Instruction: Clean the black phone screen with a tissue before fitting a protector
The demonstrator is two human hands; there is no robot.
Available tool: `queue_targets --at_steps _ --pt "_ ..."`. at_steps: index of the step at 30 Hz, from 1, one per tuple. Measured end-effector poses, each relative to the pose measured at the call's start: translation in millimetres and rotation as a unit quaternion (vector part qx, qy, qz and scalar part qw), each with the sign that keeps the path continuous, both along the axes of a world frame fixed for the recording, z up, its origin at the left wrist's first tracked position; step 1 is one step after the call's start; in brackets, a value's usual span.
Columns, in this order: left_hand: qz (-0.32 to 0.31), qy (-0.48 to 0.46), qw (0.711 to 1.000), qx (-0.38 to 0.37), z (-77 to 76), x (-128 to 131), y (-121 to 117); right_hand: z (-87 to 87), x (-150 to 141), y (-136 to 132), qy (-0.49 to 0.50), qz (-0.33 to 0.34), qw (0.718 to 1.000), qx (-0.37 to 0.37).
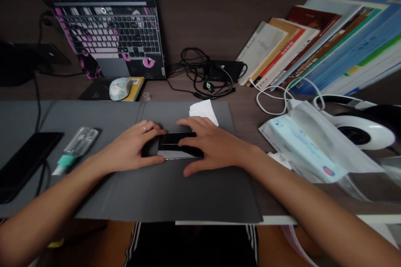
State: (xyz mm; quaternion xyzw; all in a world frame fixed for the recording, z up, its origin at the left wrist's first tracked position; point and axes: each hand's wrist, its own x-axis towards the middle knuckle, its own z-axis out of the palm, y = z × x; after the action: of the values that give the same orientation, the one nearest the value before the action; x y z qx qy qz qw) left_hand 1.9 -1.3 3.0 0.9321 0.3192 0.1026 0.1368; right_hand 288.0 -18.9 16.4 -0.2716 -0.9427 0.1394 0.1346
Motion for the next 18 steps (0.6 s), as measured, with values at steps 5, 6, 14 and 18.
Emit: queue_targets --at_steps 5,6,14,18 --pt "-0.001 -0.008 1.0 -0.006 -0.6 0 1 4.2 -23 9 0.0 0.019 1.0 0.002" --pt "-0.003 -0.01 1.0 -0.008 -0.2 0 1 4.8 -20 9 -0.004 0.014 1.0 -0.001" --pt "-0.002 -0.013 1.0 -0.007 1.9 1 0 14.2 51 -13 -0.06 -0.102 0.993 -0.026" --pt "-0.002 -0.014 1.0 -0.016 2.8 1 -1 12.0 28 -17 -0.052 -0.085 0.994 -0.037"
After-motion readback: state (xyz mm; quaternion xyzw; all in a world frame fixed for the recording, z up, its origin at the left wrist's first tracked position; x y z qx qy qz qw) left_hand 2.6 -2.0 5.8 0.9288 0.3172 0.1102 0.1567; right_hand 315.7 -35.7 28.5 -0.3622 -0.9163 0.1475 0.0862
